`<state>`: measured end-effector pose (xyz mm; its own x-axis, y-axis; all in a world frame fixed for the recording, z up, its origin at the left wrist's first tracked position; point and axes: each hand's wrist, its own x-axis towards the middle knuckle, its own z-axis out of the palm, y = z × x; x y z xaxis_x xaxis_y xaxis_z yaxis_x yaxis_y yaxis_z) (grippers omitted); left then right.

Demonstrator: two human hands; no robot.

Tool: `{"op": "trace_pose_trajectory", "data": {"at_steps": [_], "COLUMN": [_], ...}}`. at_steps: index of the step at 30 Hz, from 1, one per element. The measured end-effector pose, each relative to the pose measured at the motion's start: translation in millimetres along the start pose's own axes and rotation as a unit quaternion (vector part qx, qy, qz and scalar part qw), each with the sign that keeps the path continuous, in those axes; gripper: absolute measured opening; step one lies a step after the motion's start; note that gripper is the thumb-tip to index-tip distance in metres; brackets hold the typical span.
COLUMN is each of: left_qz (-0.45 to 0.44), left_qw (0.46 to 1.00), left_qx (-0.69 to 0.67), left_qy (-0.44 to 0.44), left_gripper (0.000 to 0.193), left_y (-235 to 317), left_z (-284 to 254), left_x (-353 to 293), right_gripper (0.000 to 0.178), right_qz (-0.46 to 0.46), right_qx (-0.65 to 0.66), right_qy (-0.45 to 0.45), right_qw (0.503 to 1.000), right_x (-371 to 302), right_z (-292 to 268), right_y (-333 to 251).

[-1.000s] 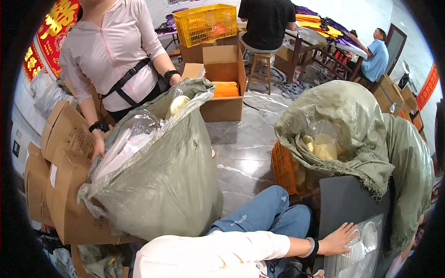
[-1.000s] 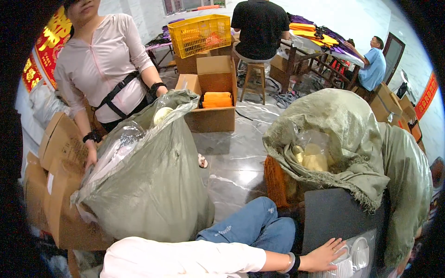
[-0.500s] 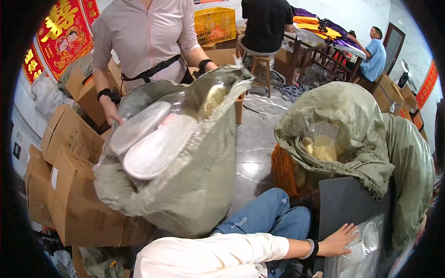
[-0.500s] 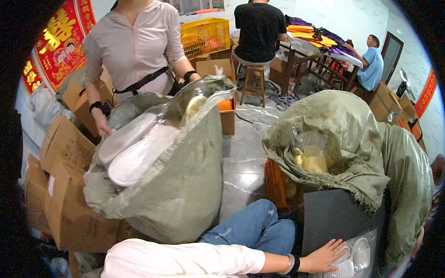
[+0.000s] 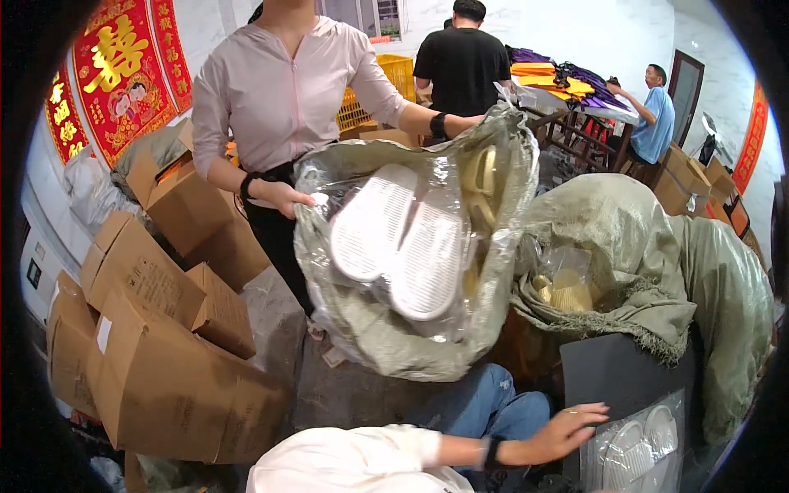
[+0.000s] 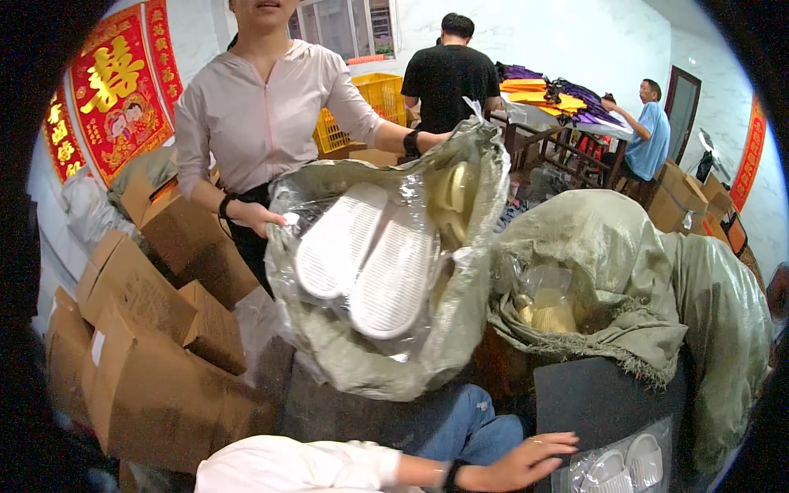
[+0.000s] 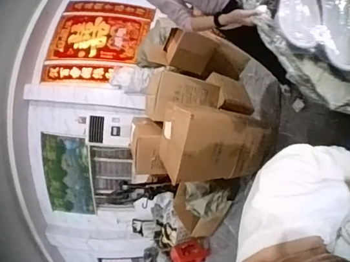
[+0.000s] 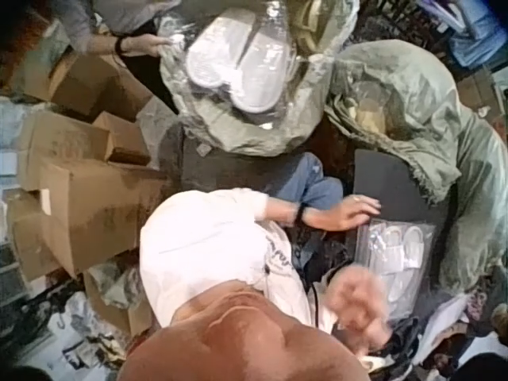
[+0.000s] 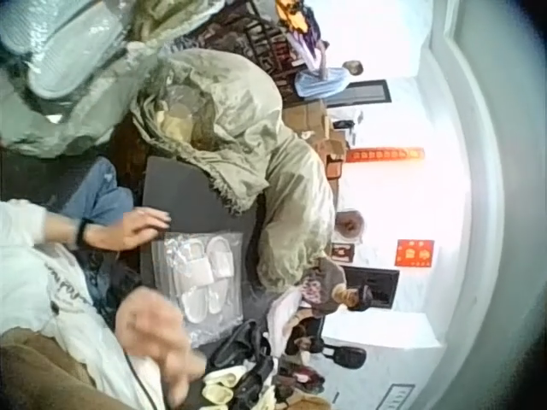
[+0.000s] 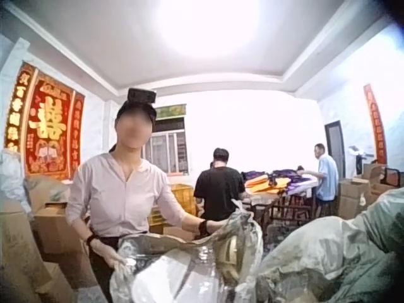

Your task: The recorder is packaging finished slippers into plastic bags at a shoe manufacturing facility.

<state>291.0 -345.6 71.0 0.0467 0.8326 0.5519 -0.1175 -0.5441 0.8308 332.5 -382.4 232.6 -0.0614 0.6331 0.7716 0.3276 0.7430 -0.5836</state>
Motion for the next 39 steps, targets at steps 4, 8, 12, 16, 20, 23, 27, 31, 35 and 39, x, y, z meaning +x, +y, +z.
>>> {"op": "trace_pose_trajectory", "data": {"at_steps": [4,8,12,16,20,23,27,31,35,39], "left_qz": [-0.301,-0.521,-0.454,-0.379,-0.311,-0.384,-0.316,-0.34,-0.361,-0.207], "left_qw": [0.947,0.827,0.791,0.805,0.858,0.835,0.875,0.895,0.904,0.909], "left_qx": [-0.108,-0.105,-0.183,-0.214,-0.101,-0.074,-0.088,0.088,0.073,0.351], "left_qy": [0.02,0.181,0.366,0.404,0.396,0.387,0.356,0.275,0.217,-0.085], "left_gripper": [0.028,0.032,0.041,0.043,0.055,0.069,0.067,0.04,0.055,0.042], "left_y": [6,7,-31,-36,-90,-103,-147,-83,-99,-92], "left_z": [-71,-149,-188,-196,-211,-222,-248,-187,-197,-208], "left_x": [-45,-93,-134,-117,-114,-103,-146,-64,-68,-74], "right_gripper": [0.035,0.069,0.071,0.048,0.025,0.023,0.022,0.022,0.023,0.021], "right_qz": [0.077,-0.067,-0.097,-0.11,-0.072,-0.015,-0.007,0.072,0.108,0.05], "right_qx": [0.009,-0.05,-0.115,-0.201,-0.215,-0.226,-0.247,-0.327,-0.351,-0.37], "right_qy": [-0.064,-0.339,-0.414,-0.388,-0.333,-0.303,-0.248,-0.143,-0.099,-0.194], "right_qw": [0.995,0.937,0.898,0.893,0.915,0.926,0.937,0.931,0.925,0.907], "right_x": [22,16,-18,-37,-43,-51,-53,-61,-70,-74], "right_z": [8,78,108,106,90,72,62,41,54,40], "right_y": [-5,51,78,108,118,129,140,174,169,171]}}
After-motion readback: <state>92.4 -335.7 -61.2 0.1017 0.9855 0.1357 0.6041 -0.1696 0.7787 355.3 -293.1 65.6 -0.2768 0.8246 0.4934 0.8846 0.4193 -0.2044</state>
